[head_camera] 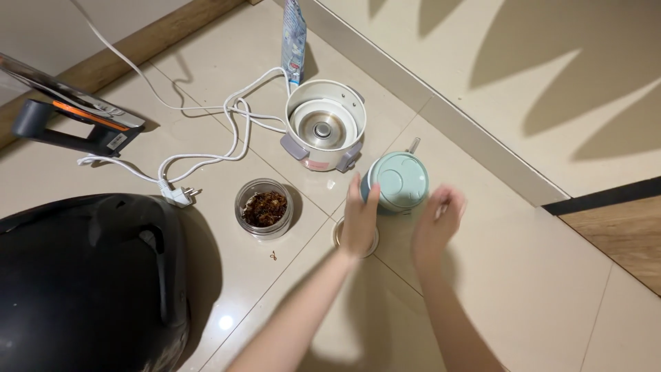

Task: The person opens a blue thermal container filled with a dark food mixture and transfers the contents into a small glass jar using a spoon. They then close the jar and place it on the table.

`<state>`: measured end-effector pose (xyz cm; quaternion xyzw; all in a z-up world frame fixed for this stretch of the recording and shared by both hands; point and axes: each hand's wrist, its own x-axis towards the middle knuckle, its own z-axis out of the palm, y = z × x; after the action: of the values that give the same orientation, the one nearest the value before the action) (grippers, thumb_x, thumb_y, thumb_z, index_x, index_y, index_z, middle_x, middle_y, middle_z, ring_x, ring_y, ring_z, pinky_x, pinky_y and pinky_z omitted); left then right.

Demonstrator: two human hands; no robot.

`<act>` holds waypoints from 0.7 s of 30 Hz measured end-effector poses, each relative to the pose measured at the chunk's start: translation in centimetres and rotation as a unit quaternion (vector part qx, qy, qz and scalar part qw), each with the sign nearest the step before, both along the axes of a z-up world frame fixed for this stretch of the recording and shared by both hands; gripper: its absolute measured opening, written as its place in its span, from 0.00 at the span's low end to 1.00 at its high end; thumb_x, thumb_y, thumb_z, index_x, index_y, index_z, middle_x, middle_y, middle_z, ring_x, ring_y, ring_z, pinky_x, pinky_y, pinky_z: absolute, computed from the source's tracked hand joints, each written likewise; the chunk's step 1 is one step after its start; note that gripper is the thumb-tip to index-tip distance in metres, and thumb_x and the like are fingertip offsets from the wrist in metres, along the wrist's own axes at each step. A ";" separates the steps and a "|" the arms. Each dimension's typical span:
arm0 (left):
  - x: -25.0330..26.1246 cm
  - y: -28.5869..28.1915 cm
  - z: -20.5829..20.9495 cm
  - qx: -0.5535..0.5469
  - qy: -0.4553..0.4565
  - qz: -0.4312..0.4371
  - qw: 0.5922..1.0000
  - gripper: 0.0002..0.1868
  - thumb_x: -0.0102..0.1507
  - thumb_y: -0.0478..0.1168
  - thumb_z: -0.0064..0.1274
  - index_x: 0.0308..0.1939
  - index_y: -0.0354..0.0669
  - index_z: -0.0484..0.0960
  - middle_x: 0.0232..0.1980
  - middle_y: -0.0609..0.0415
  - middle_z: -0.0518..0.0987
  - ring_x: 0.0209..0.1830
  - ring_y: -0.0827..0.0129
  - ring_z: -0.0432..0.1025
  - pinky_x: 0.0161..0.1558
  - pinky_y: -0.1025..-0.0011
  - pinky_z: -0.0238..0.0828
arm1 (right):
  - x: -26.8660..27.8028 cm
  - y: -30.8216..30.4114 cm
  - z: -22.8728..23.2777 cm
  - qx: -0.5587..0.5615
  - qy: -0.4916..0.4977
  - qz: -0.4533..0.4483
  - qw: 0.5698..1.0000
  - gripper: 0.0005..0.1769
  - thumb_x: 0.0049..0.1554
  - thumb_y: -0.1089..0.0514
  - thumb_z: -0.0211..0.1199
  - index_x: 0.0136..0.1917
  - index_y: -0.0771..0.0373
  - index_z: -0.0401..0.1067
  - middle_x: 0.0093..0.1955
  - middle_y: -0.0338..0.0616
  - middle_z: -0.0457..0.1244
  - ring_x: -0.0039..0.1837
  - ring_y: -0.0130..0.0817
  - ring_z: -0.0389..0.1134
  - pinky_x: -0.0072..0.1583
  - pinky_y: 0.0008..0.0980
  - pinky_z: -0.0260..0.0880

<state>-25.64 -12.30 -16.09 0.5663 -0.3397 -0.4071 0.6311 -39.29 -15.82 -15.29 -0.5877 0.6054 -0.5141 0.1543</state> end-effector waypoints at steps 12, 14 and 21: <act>9.0 14.7 0.0 0.132 -0.191 0.291 0.928 0.72 0.45 0.50 0.76 0.76 0.30 0.38 0.77 0.29 0.46 0.78 0.42 0.45 0.75 0.50 0.41 | 2.0 6.1 -7.7 0.269 0.177 0.129 0.938 0.16 0.53 0.52 0.70 0.48 0.67 0.74 0.39 0.52 0.70 0.43 0.48 0.72 0.47 0.43 0.72; 11.0 13.3 0.1 0.111 -0.228 0.275 0.928 0.75 0.41 0.51 0.78 0.77 0.34 0.39 0.77 0.31 0.49 0.77 0.41 0.47 0.76 0.50 0.43 | 3.2 5.0 -6.7 0.275 0.172 0.150 0.934 0.15 0.54 0.54 0.70 0.48 0.68 0.74 0.41 0.53 0.70 0.44 0.49 0.73 0.48 0.43 0.72; 13.4 9.7 0.0 0.151 -0.196 0.265 0.932 0.67 0.40 0.48 0.78 0.75 0.38 0.51 0.71 0.39 0.65 0.71 0.44 0.59 0.71 0.54 0.55 | 12.3 3.7 1.8 0.221 -0.014 0.150 0.963 0.22 0.52 0.56 0.67 0.58 0.65 0.70 0.41 0.46 0.70 0.42 0.39 0.73 0.46 0.39 0.72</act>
<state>-12.26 -2.61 -16.06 0.7930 -0.2285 -0.1521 0.5438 -27.01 -12.11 -13.51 -0.6162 0.6064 -0.3464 0.3642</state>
